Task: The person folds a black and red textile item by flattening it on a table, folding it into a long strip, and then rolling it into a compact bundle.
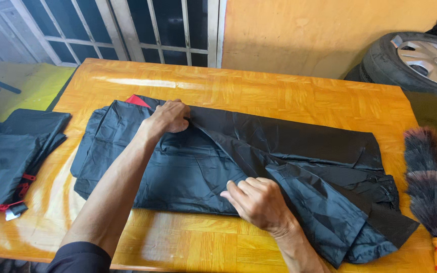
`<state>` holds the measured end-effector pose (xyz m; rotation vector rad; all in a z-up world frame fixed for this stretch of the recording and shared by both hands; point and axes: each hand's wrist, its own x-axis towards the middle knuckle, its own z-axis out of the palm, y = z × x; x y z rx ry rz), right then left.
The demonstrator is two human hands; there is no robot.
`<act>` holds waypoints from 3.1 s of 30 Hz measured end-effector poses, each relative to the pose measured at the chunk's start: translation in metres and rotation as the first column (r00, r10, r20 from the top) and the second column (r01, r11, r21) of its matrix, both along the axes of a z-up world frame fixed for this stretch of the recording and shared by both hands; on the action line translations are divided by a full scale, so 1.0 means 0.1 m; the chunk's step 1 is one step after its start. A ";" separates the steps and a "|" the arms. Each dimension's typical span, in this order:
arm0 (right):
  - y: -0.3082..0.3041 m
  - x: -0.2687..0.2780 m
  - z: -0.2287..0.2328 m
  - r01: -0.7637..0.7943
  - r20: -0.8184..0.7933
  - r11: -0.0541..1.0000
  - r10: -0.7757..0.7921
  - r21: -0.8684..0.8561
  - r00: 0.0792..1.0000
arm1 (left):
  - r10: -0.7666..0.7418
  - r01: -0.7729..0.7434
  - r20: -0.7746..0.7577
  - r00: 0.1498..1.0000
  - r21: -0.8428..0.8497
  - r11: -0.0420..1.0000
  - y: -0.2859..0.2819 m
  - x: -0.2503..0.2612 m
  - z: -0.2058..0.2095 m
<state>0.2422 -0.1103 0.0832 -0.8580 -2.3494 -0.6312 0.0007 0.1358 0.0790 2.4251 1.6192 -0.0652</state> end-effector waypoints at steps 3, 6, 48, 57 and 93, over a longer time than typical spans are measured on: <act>0.13 0.14 -0.54 0.464 0.113 0.864 -0.451 -0.197 0.886 | 0.064 -0.066 0.130 0.989 0.013 0.998 0.05 -0.05 -0.09; 0.15 0.33 -0.51 0.689 0.185 0.658 -0.669 -0.304 0.720 | 0.019 -0.019 0.099 0.995 0.002 1.000 0.07 -0.12 -0.09; 0.44 0.30 -0.23 0.517 0.131 0.608 -0.564 -0.603 0.815 | -0.046 0.114 0.235 0.971 -0.286 0.951 0.19 0.19 -0.07; 0.47 0.16 -0.43 0.516 0.222 0.542 -0.516 -0.663 0.827 | -0.011 0.180 0.470 0.882 -0.316 0.932 0.28 0.34 -0.28; 0.79 -0.16 -0.36 0.550 0.260 0.498 -0.537 -0.670 0.803 | -0.322 0.270 0.094 0.942 0.359 0.894 -1.30 0.67 -0.15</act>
